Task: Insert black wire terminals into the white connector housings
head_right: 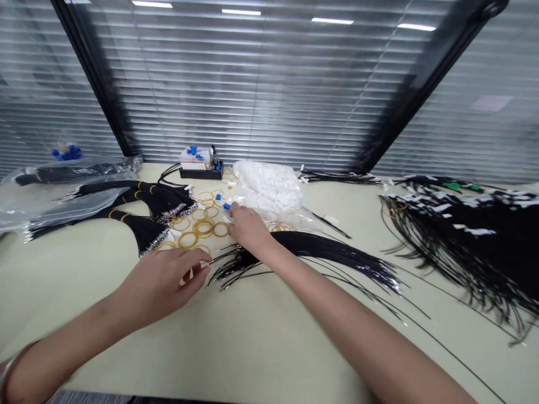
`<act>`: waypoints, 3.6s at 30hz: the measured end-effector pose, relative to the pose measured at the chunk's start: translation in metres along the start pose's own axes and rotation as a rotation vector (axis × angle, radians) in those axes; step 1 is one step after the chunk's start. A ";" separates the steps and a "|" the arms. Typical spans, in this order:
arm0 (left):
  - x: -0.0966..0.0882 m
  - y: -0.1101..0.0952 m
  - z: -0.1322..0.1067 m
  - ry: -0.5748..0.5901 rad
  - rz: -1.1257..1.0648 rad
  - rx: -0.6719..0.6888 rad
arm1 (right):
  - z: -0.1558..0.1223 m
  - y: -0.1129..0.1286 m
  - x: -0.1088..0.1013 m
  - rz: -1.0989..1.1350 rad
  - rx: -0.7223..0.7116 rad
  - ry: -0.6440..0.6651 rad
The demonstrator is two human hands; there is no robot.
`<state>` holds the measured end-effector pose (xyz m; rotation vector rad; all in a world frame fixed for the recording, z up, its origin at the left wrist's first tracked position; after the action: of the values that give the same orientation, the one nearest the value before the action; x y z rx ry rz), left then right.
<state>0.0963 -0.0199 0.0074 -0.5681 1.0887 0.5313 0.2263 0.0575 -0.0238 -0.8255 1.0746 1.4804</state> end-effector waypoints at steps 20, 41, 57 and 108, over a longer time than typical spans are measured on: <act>-0.025 0.012 0.005 -0.337 -0.541 -0.173 | -0.067 0.031 -0.054 0.781 0.014 0.246; -0.037 -0.006 -0.002 -0.483 -0.485 0.036 | -0.084 0.032 -0.035 0.952 0.106 0.368; -0.015 0.001 0.002 -0.253 -0.612 -0.145 | -0.082 0.033 -0.045 0.859 0.105 0.243; -0.006 -0.019 0.000 -0.055 -0.503 0.090 | -0.094 0.026 -0.016 1.251 0.459 0.582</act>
<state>0.1065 -0.0345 0.0159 -0.7146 0.8693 0.0591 0.1990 -0.0362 -0.0376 -0.1687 2.5445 1.8404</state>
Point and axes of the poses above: each hand's wrist, its own z-axis towards the middle knuckle, its own x-axis out of the palm, y = z × x, the point moved 9 cm from there along z, towards the middle knuckle, and after that the axes turned 14 degrees about -y, right-handed, at the moved point
